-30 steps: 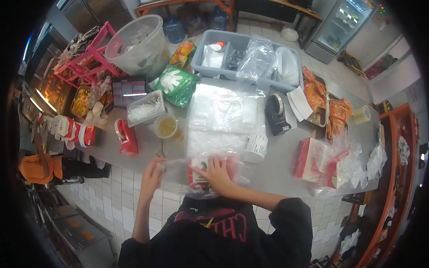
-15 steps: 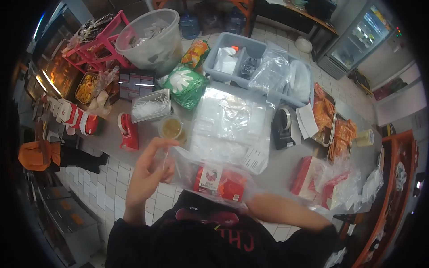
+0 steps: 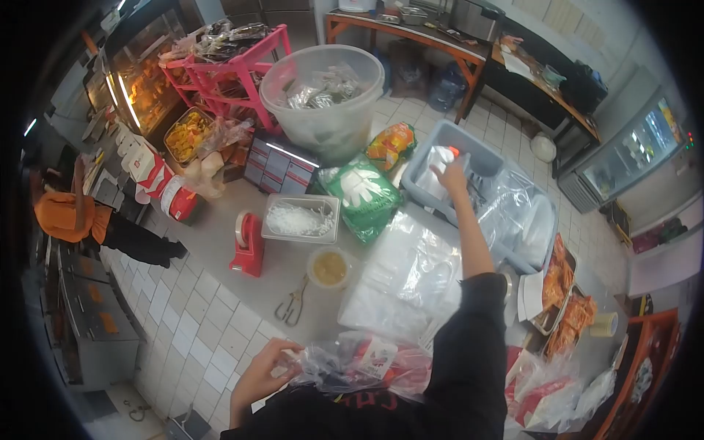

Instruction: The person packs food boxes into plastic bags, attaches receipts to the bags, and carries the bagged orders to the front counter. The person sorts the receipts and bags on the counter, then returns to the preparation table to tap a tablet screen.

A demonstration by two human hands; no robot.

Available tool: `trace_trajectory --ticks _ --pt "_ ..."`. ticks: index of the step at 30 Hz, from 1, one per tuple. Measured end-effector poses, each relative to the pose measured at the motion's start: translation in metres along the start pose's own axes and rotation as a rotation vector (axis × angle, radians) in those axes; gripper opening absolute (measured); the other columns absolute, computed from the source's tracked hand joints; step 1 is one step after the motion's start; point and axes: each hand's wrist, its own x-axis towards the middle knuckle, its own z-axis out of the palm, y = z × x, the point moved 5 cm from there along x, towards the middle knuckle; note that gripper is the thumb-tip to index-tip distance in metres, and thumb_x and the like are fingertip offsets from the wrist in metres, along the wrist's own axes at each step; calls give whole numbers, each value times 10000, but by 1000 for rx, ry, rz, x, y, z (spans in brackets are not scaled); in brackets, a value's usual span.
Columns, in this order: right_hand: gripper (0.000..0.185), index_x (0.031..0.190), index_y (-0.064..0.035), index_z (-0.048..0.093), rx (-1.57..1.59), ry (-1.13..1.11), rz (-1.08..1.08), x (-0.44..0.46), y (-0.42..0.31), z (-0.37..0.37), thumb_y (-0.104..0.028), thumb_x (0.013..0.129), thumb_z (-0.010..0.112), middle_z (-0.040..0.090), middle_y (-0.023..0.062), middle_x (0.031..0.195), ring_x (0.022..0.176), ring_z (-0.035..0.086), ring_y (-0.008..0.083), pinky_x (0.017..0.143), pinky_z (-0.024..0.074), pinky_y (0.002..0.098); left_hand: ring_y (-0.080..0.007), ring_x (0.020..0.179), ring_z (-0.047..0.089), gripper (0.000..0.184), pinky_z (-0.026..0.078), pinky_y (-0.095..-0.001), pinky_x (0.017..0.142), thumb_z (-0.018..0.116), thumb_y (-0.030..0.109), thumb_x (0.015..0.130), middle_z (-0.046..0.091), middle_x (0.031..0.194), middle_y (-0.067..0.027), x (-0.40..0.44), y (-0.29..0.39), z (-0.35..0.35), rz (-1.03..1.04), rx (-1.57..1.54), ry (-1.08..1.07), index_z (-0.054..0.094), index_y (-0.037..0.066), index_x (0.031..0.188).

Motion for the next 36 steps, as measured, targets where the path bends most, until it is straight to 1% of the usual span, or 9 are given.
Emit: trace_trajectory --ticks 7,13,14,15,17,20,23,33,36 --pt "333 893 -93 647 -264 -194 99 -37 -36 -8 -310 640 642 637 112 826 875 596 258 853 204 647 -228 860 578 301 436 -315 759 597 183 771 586 902 -101 -4 -52 7 -213 106 -241 511 42 1022" --pt "350 1021 -50 599 468 35 -130 -88 -84 -96 -229 721 630 594 156 995 884 573 289 874 354 419 -154 794 581 193 464 -283 735 425 83 894 557 903 -103 -2 -28 -6 -125 -390 -536 413 32 1080" --pt "365 1092 -31 553 729 -311 84 -129 -130 -141 -208 777 602 537 180 1120 975 545 290 869 384 331 -162 788 580 258 465 -289 737 408 65 895 552 922 -110 2 -24 -6 -101 -540 -513 360 45 1148" --pt "400 1125 -30 528 759 -456 -372 -165 -159 -167 -223 785 607 530 175 1140 1059 502 259 905 363 344 -170 782 579 332 467 -296 740 391 47 896 547 942 -116 7 -18 -3 -80 -688 -486 307 59 1216" --pt "466 1194 -79 495 1175 -1157 -526 -275 -211 -229 -221 773 634 501 152 1183 1100 460 240 920 349 325 -166 814 571 437 464 -297 745 402 20 874 533 984 -120 16 1 6 -109 -712 -545 233 72 1274" --pt "249 942 -72 590 771 -1412 -729 -378 -194 -268 -174 721 641 524 113 983 957 498 263 865 366 369 -151 881 546 605 456 -290 757 434 -19 832 493 1059 -116 16 38 22 -72 -644 -616 144 91 1351" --pt "71 730 -84 619 192 -1059 -569 -372 -152 -336 -121 671 635 500 83 934 859 503 226 771 388 316 -111 905 496 625 441 -236 728 488 -28 799 428 1116 -92 15 60 38 194 -340 -590 218 80 1352" --pt "152 722 -18 596 258 -709 -473 -396 -145 -442 -28 579 647 508 112 967 1002 513 286 823 416 388 -77 601 464 334 413 -183 487 627 -62 652 462 847 -73 -14 91 19 619 181 388 542 -16 971" --pt "153 752 -23 592 336 -800 -585 -395 -153 -434 -64 611 633 521 109 926 969 532 292 818 427 389 -88 587 456 335 410 -180 466 671 -31 611 443 841 -73 -15 93 19 623 256 357 561 5 926"
